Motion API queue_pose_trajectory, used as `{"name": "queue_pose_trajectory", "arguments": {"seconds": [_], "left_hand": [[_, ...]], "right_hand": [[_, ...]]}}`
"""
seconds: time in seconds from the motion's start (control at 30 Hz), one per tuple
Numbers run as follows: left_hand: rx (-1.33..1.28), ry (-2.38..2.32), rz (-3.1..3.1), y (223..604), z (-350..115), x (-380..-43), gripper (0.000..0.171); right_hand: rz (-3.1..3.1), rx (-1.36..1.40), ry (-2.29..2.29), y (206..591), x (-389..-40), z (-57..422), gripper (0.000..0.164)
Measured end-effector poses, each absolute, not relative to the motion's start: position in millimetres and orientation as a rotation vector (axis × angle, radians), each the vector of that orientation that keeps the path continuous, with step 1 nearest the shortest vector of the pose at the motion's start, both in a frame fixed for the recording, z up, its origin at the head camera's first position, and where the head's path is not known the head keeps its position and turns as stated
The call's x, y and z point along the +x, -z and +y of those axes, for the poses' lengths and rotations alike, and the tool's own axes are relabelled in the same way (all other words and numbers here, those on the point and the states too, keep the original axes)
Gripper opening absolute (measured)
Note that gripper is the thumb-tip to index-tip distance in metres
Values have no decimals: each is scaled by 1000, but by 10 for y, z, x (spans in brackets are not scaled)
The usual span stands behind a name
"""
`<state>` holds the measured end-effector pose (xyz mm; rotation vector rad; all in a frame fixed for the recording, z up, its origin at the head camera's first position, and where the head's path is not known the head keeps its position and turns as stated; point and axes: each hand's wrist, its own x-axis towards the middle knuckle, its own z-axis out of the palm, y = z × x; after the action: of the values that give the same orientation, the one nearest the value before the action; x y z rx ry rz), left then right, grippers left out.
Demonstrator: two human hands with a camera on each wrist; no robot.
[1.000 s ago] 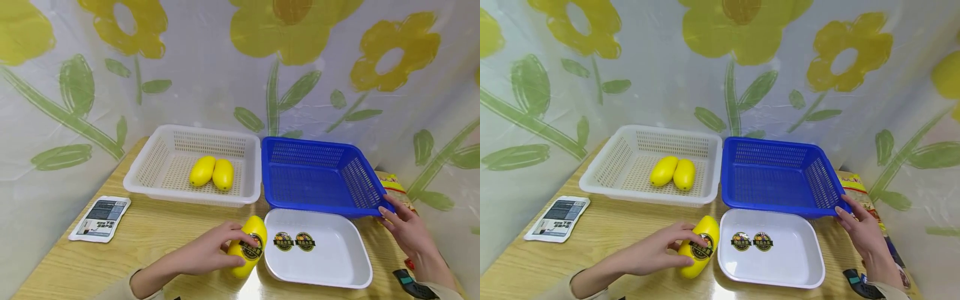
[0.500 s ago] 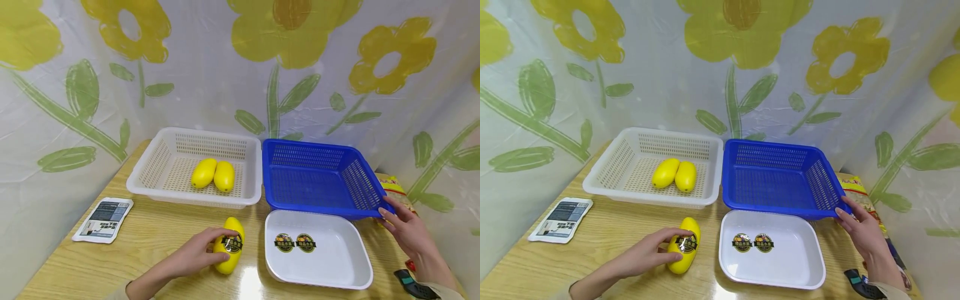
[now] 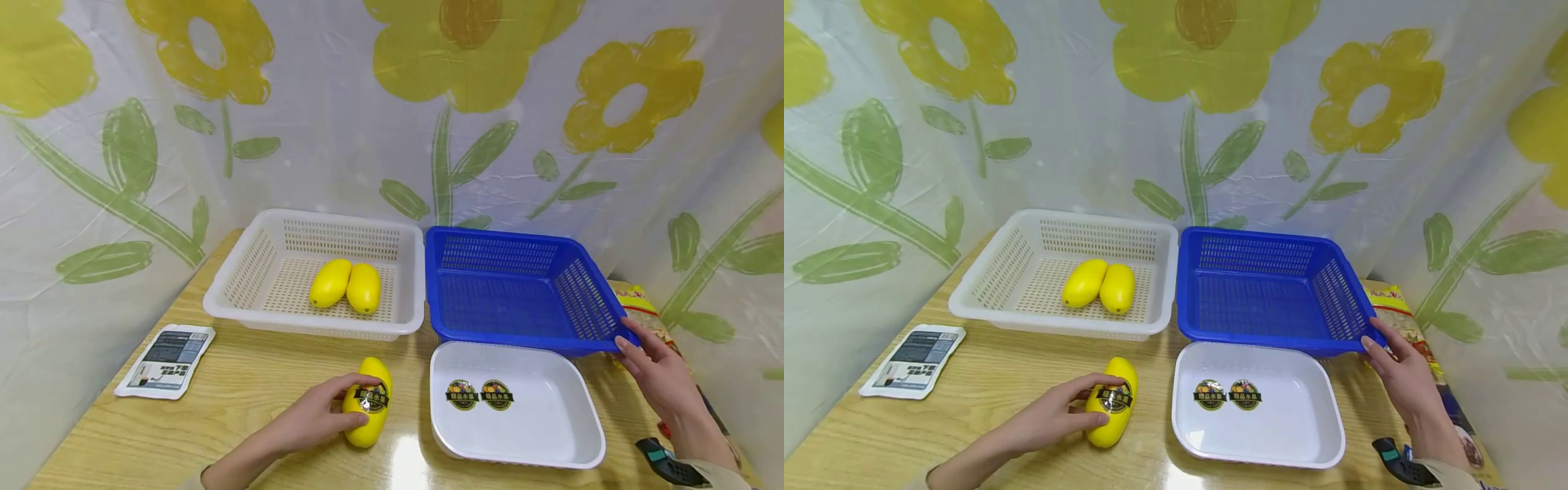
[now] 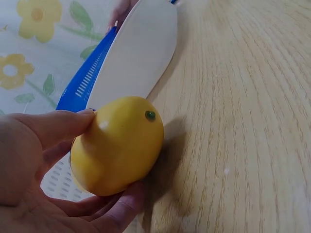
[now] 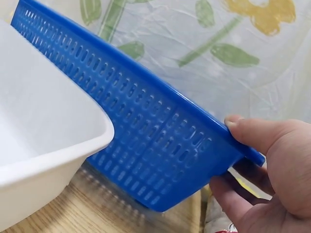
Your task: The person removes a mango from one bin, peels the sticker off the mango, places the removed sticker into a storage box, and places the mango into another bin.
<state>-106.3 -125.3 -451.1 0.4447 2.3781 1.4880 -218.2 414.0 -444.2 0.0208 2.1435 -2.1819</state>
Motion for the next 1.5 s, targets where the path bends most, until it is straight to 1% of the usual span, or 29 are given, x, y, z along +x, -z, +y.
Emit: {"name": "queue_pose_trajectory", "arguments": {"seconds": [0.1, 0.27, 0.33, 0.43, 0.53, 0.63, 0.73, 0.8, 0.9, 1.07, 1.23, 1.37, 1.5], "left_hand": [[443, -1511, 2353, 4514, -1263, -1065, 46], [427, -1578, 2291, 4514, -1249, -1072, 46], [425, -1592, 2290, 4520, -1240, -1070, 45], [419, -1586, 2330, 4532, -1232, -1061, 43], [398, -1588, 2363, 4539, -1226, -1054, 40], [373, -1613, 2360, 4537, -1217, -1051, 41], [345, -1621, 2366, 4529, -1206, -1041, 47], [321, -1628, 2362, 4530, -1198, -1037, 51], [284, -1651, 2339, 4540, -1187, -1033, 55], [232, -1699, 2277, 4563, -1190, -1027, 58], [221, -1721, 2253, 4572, -1202, -1026, 62], [209, -1745, 2251, 4561, -1211, -1019, 64], [187, -1771, 2266, 4561, -1211, -1005, 64]], "right_hand": [[2156, 22, 2160, 4445, -2186, 4146, 69], [2558, 109, 1699, 4340, -2187, 4104, 68], [2751, 125, 1498, 4243, -2168, 4018, 68], [2929, 104, 1408, 4061, -2110, 3781, 63], [3082, -69, 1360, 3896, -2034, 3444, 53], [3080, -390, 1398, 3778, -1941, 3069, 39], [2935, -664, 1467, 3713, -1846, 2711, 26], [2812, -786, 1510, 3710, -1790, 2486, 21], [2621, -861, 1530, 3757, -1705, 2170, 16], [2375, -865, 1447, 3908, -1584, 1688, 18], [2312, -838, 1315, 4056, -1535, 1295, 23], [2310, -861, 1309, 4137, -1557, 1073, 27], [2347, -856, 1292, 4184, -1586, 949, 32]]}}
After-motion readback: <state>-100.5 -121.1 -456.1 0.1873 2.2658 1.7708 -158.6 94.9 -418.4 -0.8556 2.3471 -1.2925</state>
